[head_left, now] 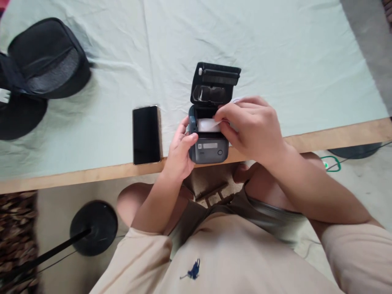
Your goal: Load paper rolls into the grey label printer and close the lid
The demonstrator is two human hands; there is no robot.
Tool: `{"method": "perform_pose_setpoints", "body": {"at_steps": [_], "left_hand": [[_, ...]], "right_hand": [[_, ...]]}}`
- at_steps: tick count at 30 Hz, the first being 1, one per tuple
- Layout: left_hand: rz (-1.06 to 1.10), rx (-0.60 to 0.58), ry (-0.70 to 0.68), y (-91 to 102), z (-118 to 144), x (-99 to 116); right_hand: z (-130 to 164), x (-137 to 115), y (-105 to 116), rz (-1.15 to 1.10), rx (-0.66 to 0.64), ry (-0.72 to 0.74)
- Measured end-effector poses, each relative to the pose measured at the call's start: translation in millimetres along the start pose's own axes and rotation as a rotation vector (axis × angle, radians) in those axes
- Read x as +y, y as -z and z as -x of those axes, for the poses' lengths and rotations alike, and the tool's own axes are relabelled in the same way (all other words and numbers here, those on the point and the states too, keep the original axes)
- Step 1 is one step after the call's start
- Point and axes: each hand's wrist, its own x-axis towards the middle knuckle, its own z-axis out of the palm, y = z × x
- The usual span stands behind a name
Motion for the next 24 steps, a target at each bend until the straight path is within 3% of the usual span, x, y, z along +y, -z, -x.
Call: {"method": "perform_pose_setpoints", "body": {"at_steps": [7, 9, 12, 14, 17, 20, 24], "left_hand": [[-0.012, 0.014, -0.065, 4.9, 0, -2], [-0.064, 0.021, -0.044, 6.1, 1, -1], [-0.114, 0.028, -0.008, 6.6, 1, 0], [-0.158, 0.039, 0.006, 6.9, 1, 1], [-0.202, 0.046, 0.012, 8.2, 1, 0], [-0.201, 0.059, -0.009, 9.3, 2, -1], [-0.105, 0.026, -0.031, 5.4, 5, -1]], "right_hand": [[18, 0, -2, -0.162, 0.173, 0.386], [17, 5, -2, -0.277, 0.263, 0.307], [11, 13, 0, -0.405, 0.377, 0.059], [7, 16, 0, -0.441, 0.350, -0.037], [5, 14, 2, -0.528, 0.315, -0.068], [7, 9, 4, -0.550, 0.301, 0.012], [7, 4, 2, -0.449, 0.125, 0.155]]}}
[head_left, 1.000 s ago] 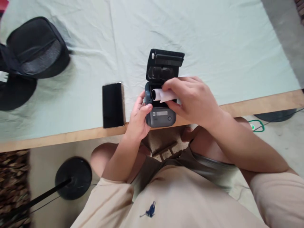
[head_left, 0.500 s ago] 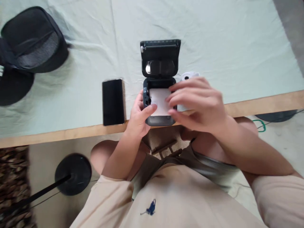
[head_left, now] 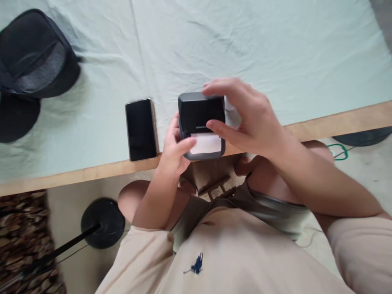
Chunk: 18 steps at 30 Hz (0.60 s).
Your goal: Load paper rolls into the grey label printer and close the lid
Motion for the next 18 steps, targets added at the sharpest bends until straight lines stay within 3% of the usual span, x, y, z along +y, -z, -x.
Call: {"method": "perform_pose_setpoints", "body": {"at_steps": [3, 6, 14, 18], "left_hand": [[0.109, -0.011, -0.006, -5.6, 0, 3], [0.136, -0.014, -0.004, -8.3, -2, 6], [0.163, 0.101, 0.053, -7.7, -7, 8], [0.195, 0.171, 0.053, -10.8, -7, 12]], "right_hand": [[-1, -2, -4, 0.032, -0.129, -0.036], [-1, -3, -6, 0.046, -0.176, -0.069], [8, 6, -15, 0.013, 0.021, 0.030], [12, 4, -20, 0.048, 0.024, 0.054]]}}
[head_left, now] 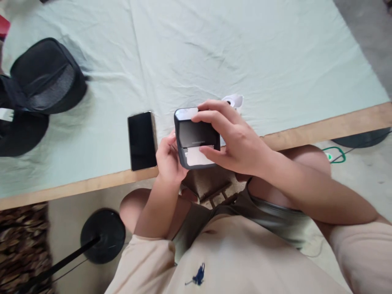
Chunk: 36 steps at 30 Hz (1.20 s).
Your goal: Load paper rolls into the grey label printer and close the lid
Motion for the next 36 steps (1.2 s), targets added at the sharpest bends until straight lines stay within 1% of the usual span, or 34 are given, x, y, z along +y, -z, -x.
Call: {"method": "perform_pose_setpoints", "body": {"at_steps": [5, 8, 10, 11, 14, 15, 16, 18, 20, 21, 23, 25, 27, 28, 29, 30, 32, 34, 35, 36], "left_hand": [[-0.035, 0.068, 0.060, 0.6, -1, 4], [-0.051, 0.069, 0.078, 3.5, -3, 4], [-0.040, 0.020, 0.091, 5.2, -4, 3], [-0.029, -0.025, 0.108, 5.7, -3, 3], [-0.015, -0.179, 0.131, 6.0, -1, 3], [-0.023, -0.209, 0.117, 6.1, 0, 2], [-0.036, -0.223, 0.100, 6.4, 1, 2], [-0.065, -0.225, 0.078, 8.1, 2, 0], [-0.089, -0.245, 0.081, 10.8, 2, -2], [-0.099, -0.261, 0.080, 12.2, 2, -3], [-0.121, -0.293, 0.073, 14.3, 2, -4], [-0.138, -0.303, 0.067, 15.1, 2, -5], [-0.145, -0.293, 0.065, 14.5, 2, -5], [-0.146, -0.280, 0.065, 13.9, 2, -5], [-0.144, -0.262, 0.062, 13.1, 2, -5], [-0.140, -0.243, 0.060, 12.2, 1, -4], [-0.115, -0.198, 0.040, 10.5, 0, -3], [-0.077, -0.160, 0.014, 9.0, -1, -2], [-0.059, -0.145, 0.004, 8.4, -1, -2], [-0.044, -0.131, -0.005, 7.8, -1, -2]], "right_hand": [[1, -6, 0, 0.013, -0.015, -0.042], [0, -9, 1, 0.042, 0.028, -0.053], [-2, -11, 4, 0.092, 0.104, -0.046], [-4, -13, 6, 0.133, 0.158, -0.052], [-9, -17, 13, 0.238, 0.345, -0.144], [-10, -18, 16, 0.242, 0.371, -0.169], [-11, -18, 18, 0.233, 0.366, -0.171], [-12, -17, 19, 0.209, 0.290, -0.117], [-11, -14, 19, 0.274, 0.144, -0.070], [-12, -14, 18, 0.336, 0.062, -0.077], [-13, -15, 17, 0.481, -0.130, -0.168], [-15, -20, 16, 0.575, -0.305, -0.287], [-19, -26, 16, 0.608, -0.404, -0.387], [-21, -29, 18, 0.598, -0.414, -0.422], [-23, -30, 20, 0.548, -0.390, -0.445], [-24, -30, 25, 0.421, -0.338, -0.464], [-26, -23, 38, 0.013, -0.197, -0.494], [-26, -7, 57, -0.400, -0.045, -0.502], [-26, 3, 66, -0.477, 0.025, -0.505], [-25, 14, 73, -0.538, 0.143, -0.491]]}}
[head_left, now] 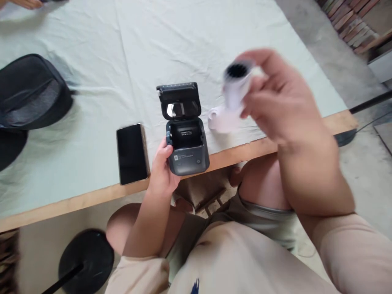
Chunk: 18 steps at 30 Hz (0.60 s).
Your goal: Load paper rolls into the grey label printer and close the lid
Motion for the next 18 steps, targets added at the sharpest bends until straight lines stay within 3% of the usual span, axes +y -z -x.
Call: {"method": "perform_pose_setpoints", "body": {"at_steps": [2, 5, 11, 14, 18], "left_hand": [[0.011, 0.014, -0.014, -1.2, -1, 0], [0.001, 0.004, -0.025, -3.5, -1, 0], [-0.031, 0.012, -0.015, -6.3, 0, 2], [-0.038, 0.004, -0.014, -5.8, 1, 2], [-0.016, 0.006, -0.009, -5.3, 0, 0]], "right_hand": [[-10, 14, 20, -0.109, 0.171, -0.009], [-22, 45, 34, -0.084, 0.306, -0.041], [-27, 98, 45, 0.657, 0.229, -0.054], [-19, 95, 46, 0.770, 0.241, -0.060], [-2, 72, 26, 0.846, 0.251, 0.122]]}}
